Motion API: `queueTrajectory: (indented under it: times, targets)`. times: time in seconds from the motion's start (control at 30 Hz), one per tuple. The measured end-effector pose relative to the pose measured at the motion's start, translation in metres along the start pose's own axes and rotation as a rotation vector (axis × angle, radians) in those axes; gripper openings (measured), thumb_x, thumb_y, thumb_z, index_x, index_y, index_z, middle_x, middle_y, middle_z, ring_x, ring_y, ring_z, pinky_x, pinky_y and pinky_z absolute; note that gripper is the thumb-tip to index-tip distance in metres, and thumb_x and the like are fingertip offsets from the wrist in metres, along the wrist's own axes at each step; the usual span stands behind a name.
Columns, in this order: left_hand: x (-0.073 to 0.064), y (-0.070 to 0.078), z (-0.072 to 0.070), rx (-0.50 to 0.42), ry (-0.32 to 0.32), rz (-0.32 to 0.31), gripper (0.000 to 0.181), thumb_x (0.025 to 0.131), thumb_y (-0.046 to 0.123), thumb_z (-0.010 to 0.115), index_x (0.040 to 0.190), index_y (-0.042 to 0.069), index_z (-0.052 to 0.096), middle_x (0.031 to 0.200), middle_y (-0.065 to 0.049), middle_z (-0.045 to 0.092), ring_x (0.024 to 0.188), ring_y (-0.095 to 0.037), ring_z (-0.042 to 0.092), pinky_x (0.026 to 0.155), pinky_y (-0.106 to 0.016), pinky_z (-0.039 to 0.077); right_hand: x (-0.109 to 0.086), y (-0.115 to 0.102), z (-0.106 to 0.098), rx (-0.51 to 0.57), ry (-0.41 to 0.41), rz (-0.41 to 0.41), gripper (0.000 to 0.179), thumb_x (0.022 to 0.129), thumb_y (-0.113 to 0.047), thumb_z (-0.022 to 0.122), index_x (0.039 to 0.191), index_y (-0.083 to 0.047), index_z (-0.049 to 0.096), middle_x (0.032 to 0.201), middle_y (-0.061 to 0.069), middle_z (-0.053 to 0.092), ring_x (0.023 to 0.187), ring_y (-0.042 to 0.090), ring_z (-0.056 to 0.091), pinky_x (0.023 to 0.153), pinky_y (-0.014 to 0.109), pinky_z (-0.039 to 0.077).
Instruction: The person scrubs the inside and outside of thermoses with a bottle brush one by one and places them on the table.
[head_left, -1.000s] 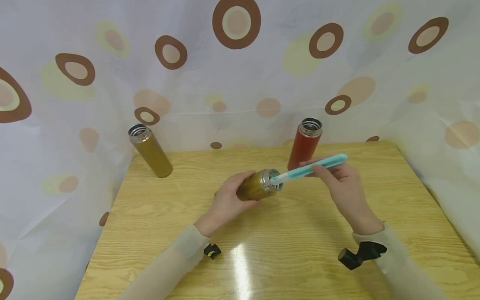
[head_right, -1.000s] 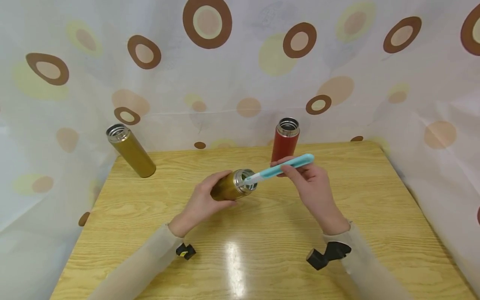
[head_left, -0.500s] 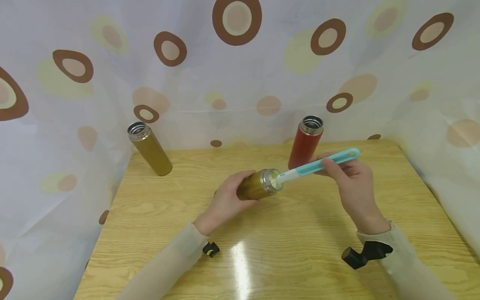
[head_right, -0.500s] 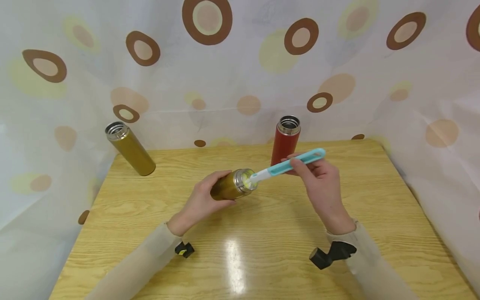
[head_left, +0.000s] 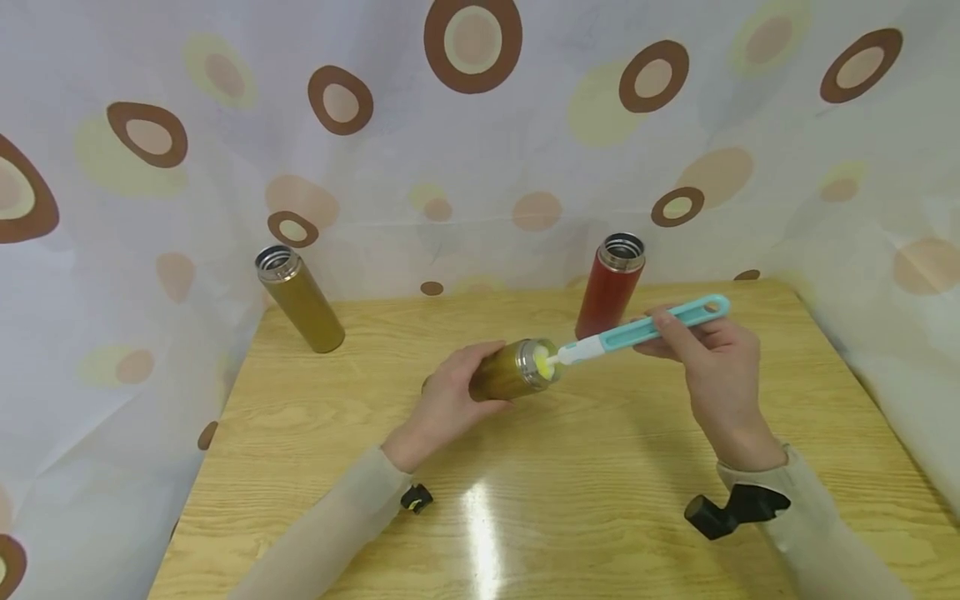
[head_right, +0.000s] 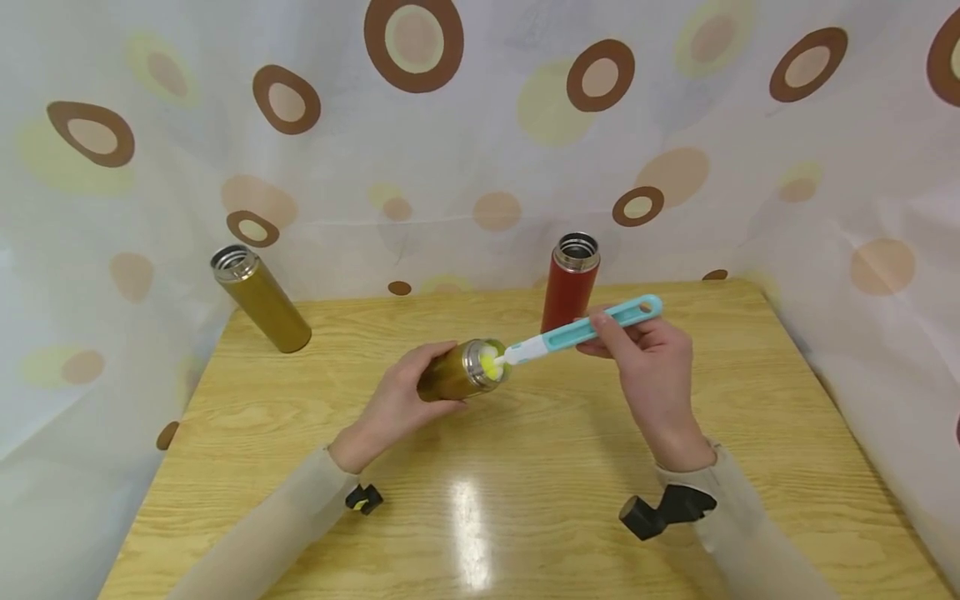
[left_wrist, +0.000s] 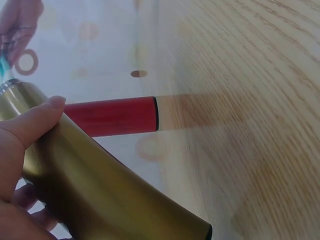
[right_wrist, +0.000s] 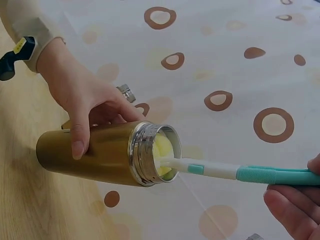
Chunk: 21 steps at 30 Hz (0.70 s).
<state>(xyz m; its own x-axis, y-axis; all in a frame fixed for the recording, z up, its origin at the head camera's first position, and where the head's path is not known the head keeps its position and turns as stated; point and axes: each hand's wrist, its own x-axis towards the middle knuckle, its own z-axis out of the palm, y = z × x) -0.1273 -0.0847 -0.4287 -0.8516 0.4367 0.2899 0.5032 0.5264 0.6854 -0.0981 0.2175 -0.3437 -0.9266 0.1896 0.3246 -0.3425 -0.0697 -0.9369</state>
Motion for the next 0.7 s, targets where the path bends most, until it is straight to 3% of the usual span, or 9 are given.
queueTrajectory:
  times: [0.4,0.7]
  targets:
    - [-0.002,-0.002,-0.005,0.03,0.012,0.014,0.078,0.079,0.018,0.094,0.145,0.006,0.054,0.141,-0.012,0.062,0.131,-0.032,0.057,0.11,-0.051,0.048,0.001,-0.003,-0.002,0.011,0.07,0.029,0.024,0.099,-0.005,0.07,0.105,0.018,0.071,0.088,0.01,0.079,0.073,0.017,0.077,0.073,0.031,0.063]
    - [-0.001,-0.004,-0.01,0.012,0.021,-0.002,0.078,0.076,0.013,0.094,0.144,0.008,0.055,0.139,-0.011,0.062,0.129,-0.032,0.058,0.108,-0.052,0.048,0.002,-0.011,-0.007,-0.066,-0.019,0.036,0.025,0.102,-0.011,0.067,0.111,0.011,0.073,0.095,0.005,0.08,0.082,0.014,0.078,0.093,0.023,0.057]
